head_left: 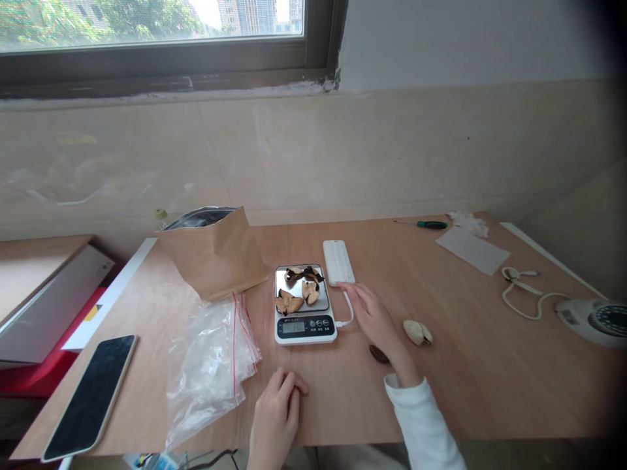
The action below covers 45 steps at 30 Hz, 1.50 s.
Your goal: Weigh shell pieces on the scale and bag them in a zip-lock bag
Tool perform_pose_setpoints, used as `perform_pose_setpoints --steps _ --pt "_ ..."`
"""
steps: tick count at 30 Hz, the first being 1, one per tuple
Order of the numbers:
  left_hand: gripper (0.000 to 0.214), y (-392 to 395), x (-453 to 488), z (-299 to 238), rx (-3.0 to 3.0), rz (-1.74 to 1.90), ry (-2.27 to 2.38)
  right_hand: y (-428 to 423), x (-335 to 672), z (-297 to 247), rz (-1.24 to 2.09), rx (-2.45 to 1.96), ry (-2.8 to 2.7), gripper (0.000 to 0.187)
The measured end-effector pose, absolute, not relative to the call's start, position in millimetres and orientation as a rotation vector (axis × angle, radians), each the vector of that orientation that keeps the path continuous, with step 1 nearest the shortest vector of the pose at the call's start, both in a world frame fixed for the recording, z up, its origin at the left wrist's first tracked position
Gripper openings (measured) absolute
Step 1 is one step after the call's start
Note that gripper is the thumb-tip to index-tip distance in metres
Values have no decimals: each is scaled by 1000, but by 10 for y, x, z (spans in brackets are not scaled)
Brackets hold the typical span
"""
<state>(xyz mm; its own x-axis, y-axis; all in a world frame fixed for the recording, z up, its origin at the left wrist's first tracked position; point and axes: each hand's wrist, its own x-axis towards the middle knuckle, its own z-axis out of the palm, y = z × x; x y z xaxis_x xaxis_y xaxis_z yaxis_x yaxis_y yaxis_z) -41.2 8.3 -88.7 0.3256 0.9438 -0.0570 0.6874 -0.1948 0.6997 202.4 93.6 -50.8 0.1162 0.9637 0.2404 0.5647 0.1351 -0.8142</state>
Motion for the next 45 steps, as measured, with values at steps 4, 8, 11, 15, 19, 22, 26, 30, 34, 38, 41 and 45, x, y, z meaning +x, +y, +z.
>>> perform_pose_setpoints --steps 4,8,11,15,19,22,26,30,34,38,41,45 --pt "25 87 -419 -894 1968 515 1423 400 1993 -655 561 -1615 -1601 35" --pt "26 86 -418 -894 1976 519 1420 54 2046 -955 286 -1788 -1582 31" --pt "25 81 -415 -889 1978 528 1416 -60 2096 -1181 104 -1904 -1561 32" --pt "25 78 -414 -884 1977 537 1417 -118 2111 -1362 7 -1990 -1558 33" --pt "25 83 -411 -879 1987 546 1411 -128 2156 -1405 84 -1902 -1566 30" --pt "25 91 -407 -885 1998 550 1405 -117 2208 -1400 127 -1850 -1569 30" --pt "27 69 -425 -903 2017 596 1370 -95 2247 -1400 80 -1862 -1557 31" --pt "28 0 -516 -797 2093 829 1337 -86 2266 -1375 -39 -1890 -1549 34" --pt "21 86 -676 -552 2001 1267 1795 -93 2254 -1275 -51 -1921 -1525 37" --pt "39 356 -866 -484 1945 1163 2174 -80 2161 -1156 -28 -1891 -1524 35" --pt "45 477 -1010 -589 1876 936 2133 -68 2026 -1048 27 -1869 -1526 33" --pt "42 439 -1097 -621 1701 887 2025 -62 1746 -793 226 -1785 -1525 31"
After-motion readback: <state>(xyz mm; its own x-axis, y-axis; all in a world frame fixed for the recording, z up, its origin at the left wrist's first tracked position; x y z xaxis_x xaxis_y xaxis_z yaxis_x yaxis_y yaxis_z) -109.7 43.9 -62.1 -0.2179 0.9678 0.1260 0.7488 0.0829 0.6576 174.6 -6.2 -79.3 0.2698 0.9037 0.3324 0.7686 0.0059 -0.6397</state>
